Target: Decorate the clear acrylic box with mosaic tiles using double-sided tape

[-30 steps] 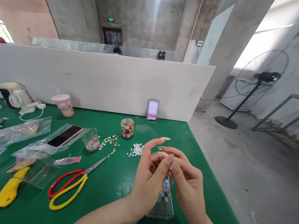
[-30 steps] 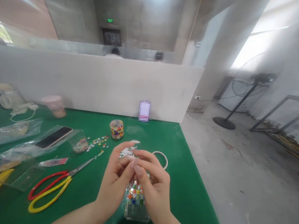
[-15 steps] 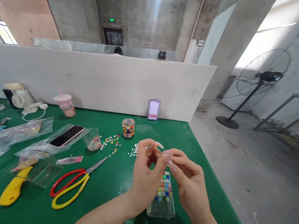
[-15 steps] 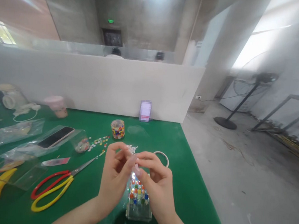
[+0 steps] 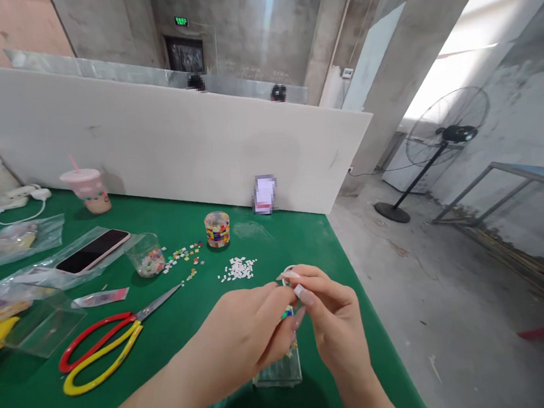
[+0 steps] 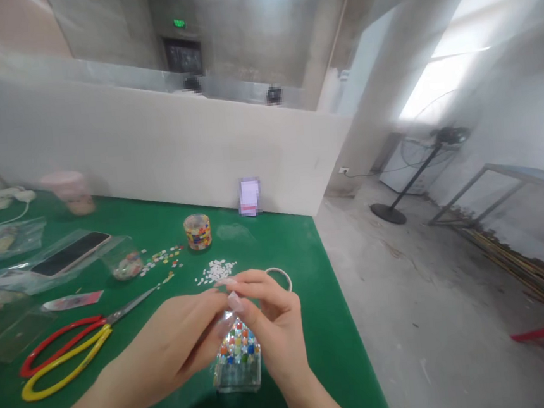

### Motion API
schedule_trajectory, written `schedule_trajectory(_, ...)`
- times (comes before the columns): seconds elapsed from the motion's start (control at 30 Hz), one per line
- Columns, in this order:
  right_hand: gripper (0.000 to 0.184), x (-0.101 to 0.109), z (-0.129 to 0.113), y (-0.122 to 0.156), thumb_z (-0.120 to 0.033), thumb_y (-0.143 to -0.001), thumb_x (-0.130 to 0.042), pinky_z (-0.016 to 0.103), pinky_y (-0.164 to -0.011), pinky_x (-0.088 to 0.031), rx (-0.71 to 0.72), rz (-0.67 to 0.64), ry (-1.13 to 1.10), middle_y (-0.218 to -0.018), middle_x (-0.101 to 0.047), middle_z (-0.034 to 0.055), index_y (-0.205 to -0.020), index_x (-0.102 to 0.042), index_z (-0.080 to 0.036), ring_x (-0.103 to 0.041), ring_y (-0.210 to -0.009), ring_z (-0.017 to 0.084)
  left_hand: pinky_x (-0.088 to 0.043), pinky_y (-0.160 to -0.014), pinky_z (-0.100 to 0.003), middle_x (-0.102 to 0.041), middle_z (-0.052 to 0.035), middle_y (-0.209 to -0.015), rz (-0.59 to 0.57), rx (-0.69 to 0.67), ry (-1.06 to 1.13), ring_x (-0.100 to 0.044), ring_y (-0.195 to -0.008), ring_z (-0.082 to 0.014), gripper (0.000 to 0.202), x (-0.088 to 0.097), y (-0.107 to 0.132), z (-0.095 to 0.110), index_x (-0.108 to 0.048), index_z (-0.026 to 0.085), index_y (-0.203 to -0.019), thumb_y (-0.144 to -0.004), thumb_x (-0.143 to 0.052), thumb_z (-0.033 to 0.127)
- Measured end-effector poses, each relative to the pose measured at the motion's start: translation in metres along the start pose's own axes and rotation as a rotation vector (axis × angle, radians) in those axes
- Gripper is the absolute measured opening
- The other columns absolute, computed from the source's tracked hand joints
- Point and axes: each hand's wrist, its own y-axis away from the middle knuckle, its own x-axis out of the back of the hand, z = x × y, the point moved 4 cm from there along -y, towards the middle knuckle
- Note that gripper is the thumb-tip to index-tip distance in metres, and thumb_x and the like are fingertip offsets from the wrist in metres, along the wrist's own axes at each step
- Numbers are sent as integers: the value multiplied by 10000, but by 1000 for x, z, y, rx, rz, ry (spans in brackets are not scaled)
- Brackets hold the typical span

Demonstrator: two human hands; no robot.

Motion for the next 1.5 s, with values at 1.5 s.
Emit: schedule_trajectory(1.5,98,-9,17,13,-407,-811,-730,305,-745,-539,-159,166,-64,-865,-704,15,-848,-803,-353,-653,-832,173,-441,-439,-198,-671,4,-658,57,152,39,-593,-489,-120,185,2,1,-2,-560,142,-963,-882,-396,111)
